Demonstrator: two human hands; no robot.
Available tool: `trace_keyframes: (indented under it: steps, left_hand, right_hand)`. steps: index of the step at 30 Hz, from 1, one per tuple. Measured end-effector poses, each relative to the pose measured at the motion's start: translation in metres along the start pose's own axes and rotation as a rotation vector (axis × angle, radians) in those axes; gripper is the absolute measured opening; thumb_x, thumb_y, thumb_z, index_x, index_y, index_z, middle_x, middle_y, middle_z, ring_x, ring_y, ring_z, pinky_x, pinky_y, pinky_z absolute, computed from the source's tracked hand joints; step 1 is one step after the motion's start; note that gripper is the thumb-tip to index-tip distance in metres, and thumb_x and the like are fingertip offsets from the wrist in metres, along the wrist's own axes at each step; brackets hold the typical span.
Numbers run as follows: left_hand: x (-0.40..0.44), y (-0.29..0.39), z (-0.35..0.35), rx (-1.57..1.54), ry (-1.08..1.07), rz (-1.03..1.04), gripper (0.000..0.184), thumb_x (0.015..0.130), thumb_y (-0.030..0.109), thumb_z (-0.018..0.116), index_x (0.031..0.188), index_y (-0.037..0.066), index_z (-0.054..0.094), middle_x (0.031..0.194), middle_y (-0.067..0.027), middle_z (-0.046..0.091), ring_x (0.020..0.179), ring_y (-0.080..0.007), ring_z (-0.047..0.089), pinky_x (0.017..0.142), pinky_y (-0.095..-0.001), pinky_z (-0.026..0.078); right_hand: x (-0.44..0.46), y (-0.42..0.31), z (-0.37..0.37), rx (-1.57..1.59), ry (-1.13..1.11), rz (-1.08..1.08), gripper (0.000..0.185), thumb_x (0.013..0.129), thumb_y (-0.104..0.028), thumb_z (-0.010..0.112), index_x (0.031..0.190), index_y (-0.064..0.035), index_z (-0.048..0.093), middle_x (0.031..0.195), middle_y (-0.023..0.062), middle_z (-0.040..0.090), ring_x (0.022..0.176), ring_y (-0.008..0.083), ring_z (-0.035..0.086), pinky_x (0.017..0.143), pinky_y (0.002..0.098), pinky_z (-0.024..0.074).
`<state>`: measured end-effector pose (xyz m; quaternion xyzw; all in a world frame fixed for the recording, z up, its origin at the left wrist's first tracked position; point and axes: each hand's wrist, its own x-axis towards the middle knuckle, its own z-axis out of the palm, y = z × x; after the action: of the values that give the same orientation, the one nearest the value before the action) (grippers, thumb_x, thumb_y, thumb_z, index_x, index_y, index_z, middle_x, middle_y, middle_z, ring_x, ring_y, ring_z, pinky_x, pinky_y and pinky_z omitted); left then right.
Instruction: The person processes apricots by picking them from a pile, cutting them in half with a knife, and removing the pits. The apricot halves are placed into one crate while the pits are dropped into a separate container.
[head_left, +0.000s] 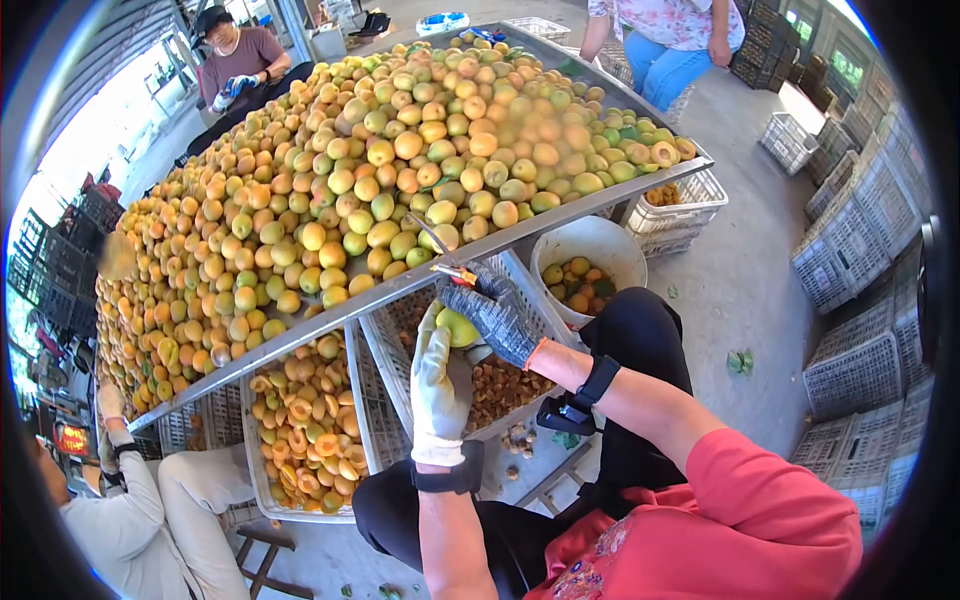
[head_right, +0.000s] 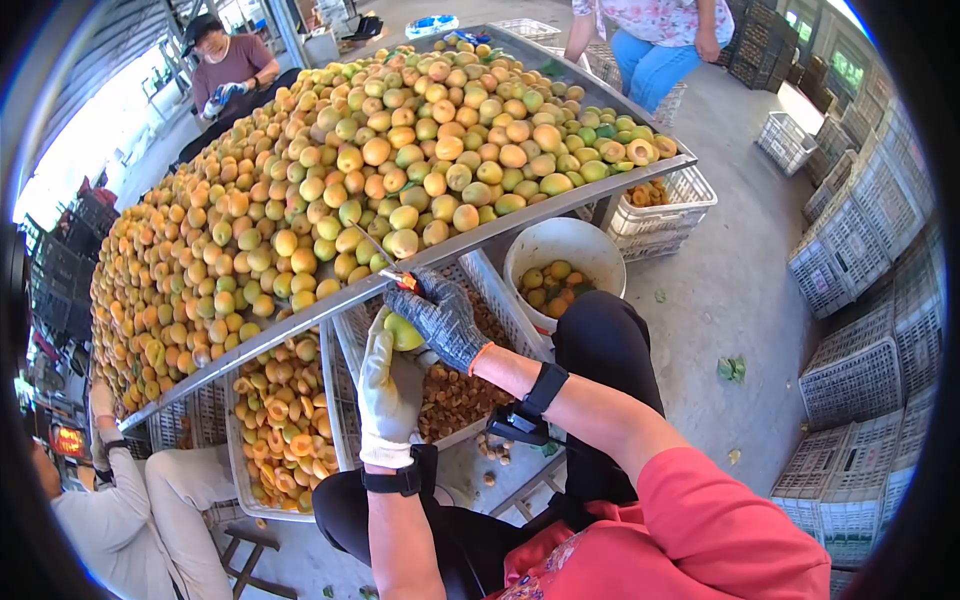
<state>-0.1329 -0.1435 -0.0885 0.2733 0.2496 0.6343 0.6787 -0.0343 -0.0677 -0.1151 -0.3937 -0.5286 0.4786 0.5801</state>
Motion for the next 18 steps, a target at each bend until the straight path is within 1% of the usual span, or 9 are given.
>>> trace_keyframes:
  steps: [3,5,7,9,11,13,15,16,18]
  left_hand:
    - [-0.006,0.005,0.014,0.168,-0.069,0.041,0.055,0.089,0.014,0.051,0.141,0.004,0.036,0.127,-0.0095,0.053,0.111,-0.0192,0.055,0.094,-0.0342,0.045]
    - [-0.007,0.005,0.018,0.25,-0.047,0.003,0.061,0.082,0.004,0.051,0.141,0.004,0.035,0.125,-0.0086,0.053,0.11,-0.0197,0.056,0.093,-0.0337,0.046]
    - [-0.003,-0.009,0.014,0.32,0.081,0.04,0.059,0.082,0.0,0.051,0.14,0.004,0.036,0.126,-0.0087,0.052,0.111,-0.0204,0.055,0.093,-0.0336,0.047]
    - [0.003,-0.022,0.008,0.57,0.141,0.127,0.056,0.083,-0.003,0.051,0.137,0.002,0.039,0.126,-0.0091,0.051,0.111,-0.0202,0.054,0.092,-0.0322,0.048]
    - [0.003,-0.019,0.026,0.646,0.211,0.174,0.056,0.081,-0.005,0.057,0.135,0.001,0.042,0.127,-0.0081,0.051,0.111,-0.0159,0.05,0.096,-0.0263,0.04]
    - [0.008,-0.027,0.051,0.663,0.13,0.192,0.057,0.081,-0.005,0.06,0.135,0.002,0.043,0.123,-0.0069,0.051,0.109,-0.0162,0.05,0.097,-0.0274,0.039]
    - [0.024,-0.045,0.054,0.92,-0.063,0.301,0.061,0.081,-0.007,0.053,0.139,0.0,0.037,0.128,-0.0086,0.051,0.115,-0.0172,0.05,0.1,-0.0292,0.037]
    - [0.029,-0.053,0.058,1.089,-0.095,0.33,0.067,0.079,-0.009,0.054,0.142,0.001,0.033,0.127,-0.0081,0.05,0.109,-0.0157,0.052,0.097,-0.0282,0.039]
    - [0.033,-0.057,0.087,1.101,-0.11,0.179,0.072,0.079,-0.002,0.06,0.144,0.004,0.031,0.122,-0.0109,0.05,0.1,-0.018,0.053,0.089,-0.0301,0.044]
  right_hand:
    - [-0.001,-0.01,-0.005,0.018,0.021,-0.004,0.023,0.084,-0.02,0.07,0.1,-0.0036,0.067,0.084,0.005,0.066,0.077,0.011,0.058,0.071,0.03,0.0486]
    - [-0.003,-0.015,-0.008,0.188,0.022,0.136,0.019,0.084,-0.021,0.07,0.094,-0.0048,0.066,0.08,0.0039,0.064,0.075,0.0105,0.057,0.068,0.0314,0.0479]
    - [0.001,-0.004,-0.015,-0.031,0.04,-0.008,0.019,0.082,-0.02,0.071,0.083,-0.0044,0.06,0.072,0.0049,0.058,0.07,0.0107,0.052,0.065,0.0319,0.0462]
    - [-0.003,-0.023,-0.034,-0.219,0.073,-0.152,0.02,0.083,-0.021,0.07,0.087,-0.0033,0.062,0.074,0.0082,0.061,0.071,0.0119,0.055,0.068,0.0323,0.0466]
    - [-0.004,-0.039,-0.06,-0.056,-0.195,0.061,0.023,0.079,-0.02,0.075,0.096,-0.0064,0.066,0.083,0.0036,0.067,0.08,0.0107,0.059,0.075,0.0298,0.0483]
    - [-0.01,-0.046,-0.085,-0.055,-0.351,0.079,0.025,0.078,-0.019,0.076,0.098,-0.0069,0.067,0.086,0.0018,0.068,0.083,0.0098,0.06,0.078,0.0286,0.0486]
    - [-0.006,-0.059,-0.119,-0.086,-0.325,0.049,0.025,0.078,-0.018,0.076,0.098,-0.0066,0.067,0.086,0.002,0.068,0.083,0.0095,0.06,0.079,0.0286,0.0486]
    - [-0.002,-0.065,-0.137,-0.121,-0.324,0.03,0.025,0.077,-0.017,0.076,0.097,-0.0063,0.067,0.086,0.0022,0.068,0.083,0.0092,0.06,0.079,0.0286,0.0487]
    - [0.018,-0.077,-0.182,-0.107,-0.276,0.084,0.032,0.076,-0.021,0.078,0.102,-0.0055,0.068,0.09,0.0072,0.069,0.088,0.0137,0.063,0.082,0.0298,0.0486]
